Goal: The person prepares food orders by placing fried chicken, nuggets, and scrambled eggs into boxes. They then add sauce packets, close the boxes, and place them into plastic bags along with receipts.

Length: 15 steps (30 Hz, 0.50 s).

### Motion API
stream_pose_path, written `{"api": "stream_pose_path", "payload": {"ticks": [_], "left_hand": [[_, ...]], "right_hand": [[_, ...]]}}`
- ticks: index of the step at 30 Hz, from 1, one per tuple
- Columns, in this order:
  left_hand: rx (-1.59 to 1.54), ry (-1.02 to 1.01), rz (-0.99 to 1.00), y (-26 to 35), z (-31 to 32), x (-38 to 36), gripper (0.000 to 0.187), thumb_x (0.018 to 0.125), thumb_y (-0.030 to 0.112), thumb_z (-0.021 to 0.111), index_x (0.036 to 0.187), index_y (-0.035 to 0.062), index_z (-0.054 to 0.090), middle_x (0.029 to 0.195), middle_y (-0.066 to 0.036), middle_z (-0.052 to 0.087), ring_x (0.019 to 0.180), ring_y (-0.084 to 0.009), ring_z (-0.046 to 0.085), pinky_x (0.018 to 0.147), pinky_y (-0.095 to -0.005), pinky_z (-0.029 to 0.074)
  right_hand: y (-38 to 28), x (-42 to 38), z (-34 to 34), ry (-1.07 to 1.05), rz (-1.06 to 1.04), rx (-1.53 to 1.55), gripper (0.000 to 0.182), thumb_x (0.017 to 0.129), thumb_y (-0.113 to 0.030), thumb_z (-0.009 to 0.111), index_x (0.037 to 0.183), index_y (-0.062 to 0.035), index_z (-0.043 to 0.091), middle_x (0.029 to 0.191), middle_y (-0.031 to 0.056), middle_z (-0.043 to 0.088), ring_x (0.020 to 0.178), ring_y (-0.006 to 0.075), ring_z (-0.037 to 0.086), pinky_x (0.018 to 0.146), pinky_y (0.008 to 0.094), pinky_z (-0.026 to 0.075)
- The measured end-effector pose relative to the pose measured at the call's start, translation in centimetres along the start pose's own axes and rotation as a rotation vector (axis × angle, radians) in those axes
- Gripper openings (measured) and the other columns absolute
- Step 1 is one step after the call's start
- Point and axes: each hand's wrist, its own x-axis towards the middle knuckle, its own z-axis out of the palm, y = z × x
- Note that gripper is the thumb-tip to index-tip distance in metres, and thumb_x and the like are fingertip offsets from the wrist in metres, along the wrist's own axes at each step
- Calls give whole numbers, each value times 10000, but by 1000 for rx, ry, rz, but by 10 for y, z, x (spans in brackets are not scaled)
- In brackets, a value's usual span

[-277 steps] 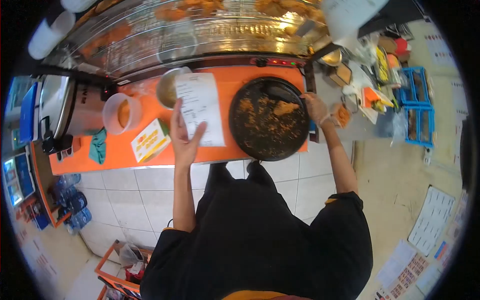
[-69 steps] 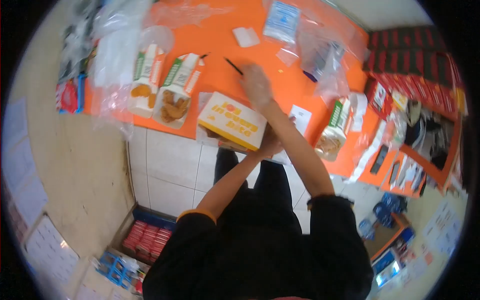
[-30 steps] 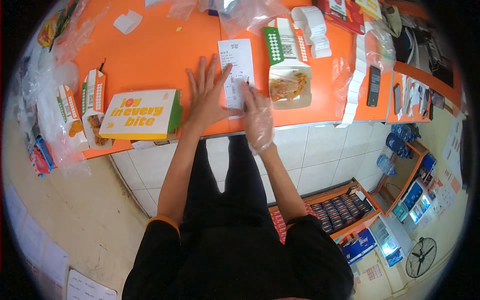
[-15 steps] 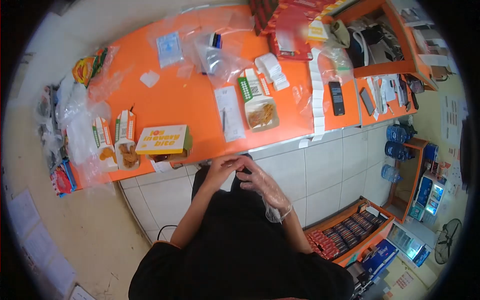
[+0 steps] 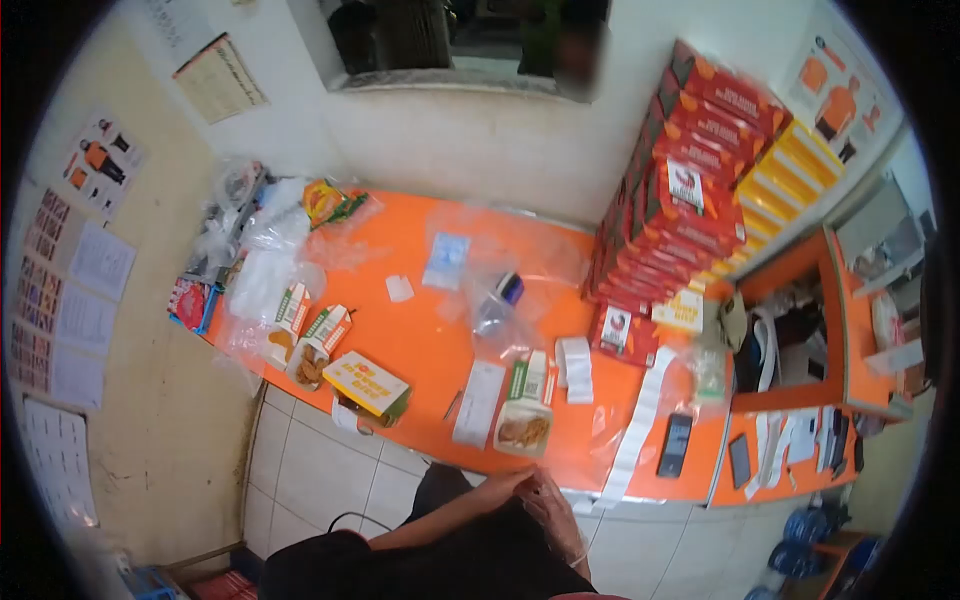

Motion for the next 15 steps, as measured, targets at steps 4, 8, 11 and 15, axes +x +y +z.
{"api": "stream_pose_path", "payload": {"ticks": [4,8,11,15], "left_hand": [[636,353,91,15,16,-6,340,1013,318,533,989,24,701,867,-66,694,851,-126,661,744,-282,514],[854,333,766,45,53,-3,398,935,273,659,1239,24,589,1205,-129,609,1136,-220,579,928,-350,469],[1036,21,883,72,100,5,646,856,235,739,1402,46,450,1398,-147,461,1269,-296,465,1028,-393,408],[1145,-119,1174,41,118,89,510,861,173,705,1331,55,544,1137,-127,601,1048,-315,583,886,-376,495]], "right_hand": [[11,11,-22,-78,-158,-402,515,1026,-361,487,1457,-91,409,1368,91,511,1250,231,545,1013,372,431],[-15,47,-48,36,-85,78,567,1043,-390,426,1513,-88,331,1432,113,476,1285,226,482,1083,372,376],[-46,92,-74,363,-430,250,637,999,-453,490,1512,-112,328,1544,64,336,1379,259,367,1109,409,325],[-79,107,-148,413,-541,296,631,1013,-398,476,1534,-108,269,1579,92,270,1403,298,331,1128,453,308]]}}
